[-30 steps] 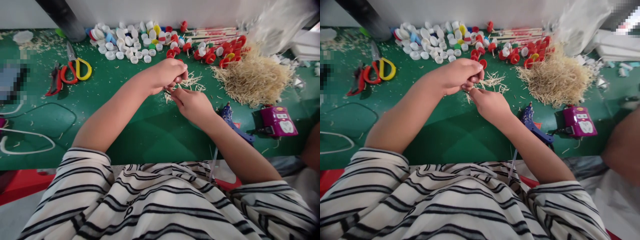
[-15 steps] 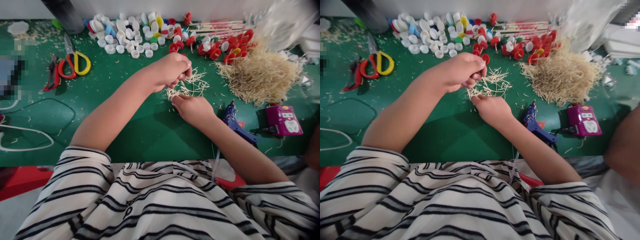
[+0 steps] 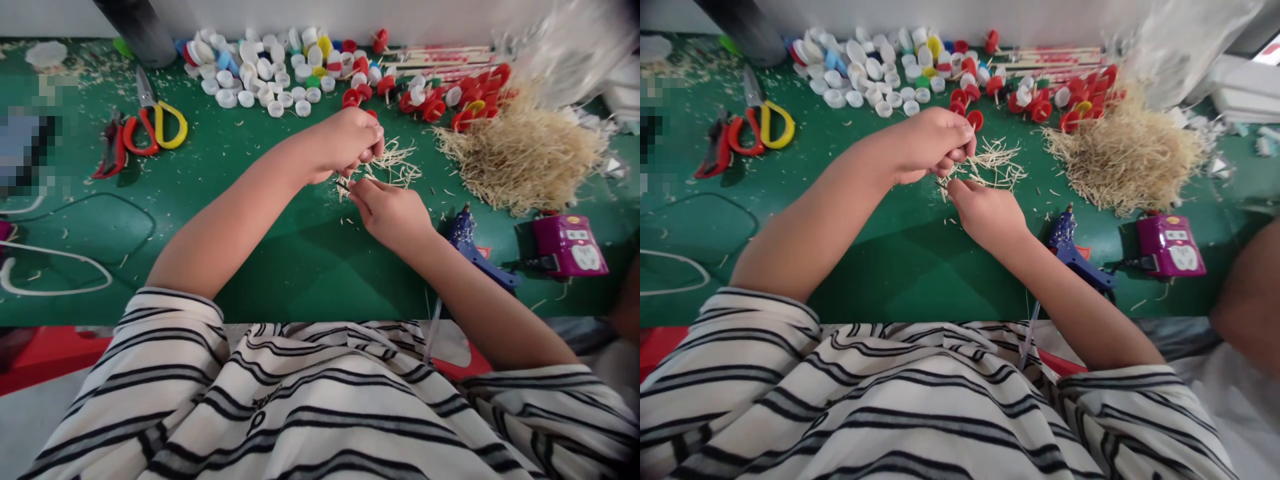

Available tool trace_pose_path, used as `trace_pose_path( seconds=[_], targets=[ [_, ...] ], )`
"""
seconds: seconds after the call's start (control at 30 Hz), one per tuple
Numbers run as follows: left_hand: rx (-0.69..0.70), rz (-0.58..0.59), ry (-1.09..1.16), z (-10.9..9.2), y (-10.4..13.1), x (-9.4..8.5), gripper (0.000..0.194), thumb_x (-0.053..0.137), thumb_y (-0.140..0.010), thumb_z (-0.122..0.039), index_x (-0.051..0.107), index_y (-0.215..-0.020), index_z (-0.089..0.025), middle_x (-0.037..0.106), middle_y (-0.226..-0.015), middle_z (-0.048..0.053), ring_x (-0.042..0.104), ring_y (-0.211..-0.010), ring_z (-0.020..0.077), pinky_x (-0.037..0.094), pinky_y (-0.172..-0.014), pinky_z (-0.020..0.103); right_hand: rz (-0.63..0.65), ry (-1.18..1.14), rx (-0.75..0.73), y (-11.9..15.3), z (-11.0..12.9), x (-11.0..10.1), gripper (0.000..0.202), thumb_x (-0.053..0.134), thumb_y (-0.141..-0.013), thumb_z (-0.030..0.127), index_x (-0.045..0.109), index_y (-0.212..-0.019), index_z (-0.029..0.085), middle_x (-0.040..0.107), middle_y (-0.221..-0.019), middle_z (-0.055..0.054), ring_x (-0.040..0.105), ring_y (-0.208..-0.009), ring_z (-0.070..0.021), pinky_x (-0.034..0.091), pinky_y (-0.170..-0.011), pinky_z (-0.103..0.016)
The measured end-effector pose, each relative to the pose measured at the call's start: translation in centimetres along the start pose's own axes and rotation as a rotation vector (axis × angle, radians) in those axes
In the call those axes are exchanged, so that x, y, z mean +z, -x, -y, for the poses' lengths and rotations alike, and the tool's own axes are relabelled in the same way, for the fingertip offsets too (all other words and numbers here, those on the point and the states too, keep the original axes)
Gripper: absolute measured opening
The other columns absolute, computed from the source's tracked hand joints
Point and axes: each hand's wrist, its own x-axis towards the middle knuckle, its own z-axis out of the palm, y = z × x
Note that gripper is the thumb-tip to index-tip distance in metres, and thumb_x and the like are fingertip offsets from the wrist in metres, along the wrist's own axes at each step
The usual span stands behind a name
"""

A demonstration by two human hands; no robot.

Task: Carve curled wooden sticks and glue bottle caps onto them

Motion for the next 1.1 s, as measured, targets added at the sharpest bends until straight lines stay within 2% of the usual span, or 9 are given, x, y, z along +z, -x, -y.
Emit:
trace_pose_path(
  seconds=[0.27, 0.43, 0.6, 0.7, 0.8, 1.0, 1.1],
  targets=[
    [0.001, -0.013, 0.021, 0.0, 0.3, 0.2, 0.051, 0.038, -0.117, -0.014, 0.057, -0.070, -0.015, 0.042, -0.057, -0.006, 0.028, -0.044, 0.0009, 0.016, -0.054, 0.026, 0.196, 0.182, -0.088, 0.9, 0.5, -0.5, 0.040, 0.040, -0.109, 0.015, 0.067, -0.137, 0.021, 0.080, -0.123, -0.010, 0.067, -0.076, -0.0195, 0.017, -0.059, -0.038],
    [0.019, -0.013, 0.016, 0.3, -0.1, 0.3, 0.047, 0.039, -0.116, -0.014, 0.056, -0.072, -0.016, 0.041, -0.057, -0.006, 0.027, -0.044, 0.0020, 0.017, -0.054, 0.025, 0.108, 0.140, -0.059, 0.6, 0.0, -0.3, 0.039, 0.038, -0.113, 0.023, 0.069, -0.136, 0.023, 0.081, -0.120, -0.009, 0.068, -0.081, -0.0206, 0.019, -0.060, -0.038],
    [0.037, -0.047, 0.028, 0.8, -0.9, 0.5, 0.046, 0.040, -0.116, -0.016, 0.056, -0.073, -0.016, 0.041, -0.056, -0.006, 0.027, -0.044, 0.0017, 0.017, -0.054, 0.025, 0.027, 0.072, -0.015, 0.0, -0.3, 0.1, 0.041, 0.036, -0.114, 0.025, 0.069, -0.137, 0.022, 0.081, -0.127, -0.010, 0.069, -0.087, -0.0226, 0.022, -0.061, -0.037],
    [0.014, -0.069, 0.029, 0.7, -0.7, 0.3, 0.048, 0.039, -0.117, -0.017, 0.055, -0.071, -0.016, 0.039, -0.055, -0.007, 0.024, -0.043, 0.0011, 0.015, -0.054, 0.026, 0.044, 0.065, -0.014, 0.1, -0.2, 0.6, 0.041, 0.036, -0.113, 0.025, 0.068, -0.139, 0.021, 0.081, -0.128, -0.011, 0.069, -0.086, -0.0224, 0.022, -0.062, -0.038],
    [-0.013, -0.042, 0.025, 0.5, -0.3, 0.0, 0.048, 0.038, -0.117, -0.016, 0.056, -0.072, -0.016, 0.038, -0.055, -0.007, 0.023, -0.042, 0.0007, 0.013, -0.054, 0.027, 0.091, 0.081, -0.034, 0.5, 0.0, 0.8, 0.042, 0.037, -0.113, 0.022, 0.066, -0.143, 0.021, 0.081, -0.126, -0.010, 0.068, -0.084, -0.0221, 0.021, -0.062, -0.038],
    [0.004, -0.011, -0.005, 0.5, -0.1, -0.1, 0.048, 0.039, -0.116, -0.015, 0.056, -0.072, -0.015, 0.039, -0.055, -0.007, 0.024, -0.042, 0.0008, 0.014, -0.053, 0.026, 0.196, 0.172, -0.071, 1.1, 0.5, -0.2, 0.039, 0.039, -0.110, 0.017, 0.066, -0.138, 0.021, 0.079, -0.126, -0.011, 0.065, -0.076, -0.0193, 0.017, -0.060, -0.038],
    [0.032, 0.000, -0.002, 0.6, -0.3, 0.2, 0.046, 0.040, -0.115, -0.014, 0.056, -0.072, -0.015, 0.039, -0.055, -0.007, 0.025, -0.042, 0.0010, 0.015, -0.052, 0.025, 0.199, 0.181, -0.068, 1.0, 0.5, -0.5, 0.038, 0.039, -0.111, 0.018, 0.067, -0.136, 0.021, 0.080, -0.122, -0.010, 0.064, -0.074, -0.0188, 0.017, -0.059, -0.038]
  ],
)
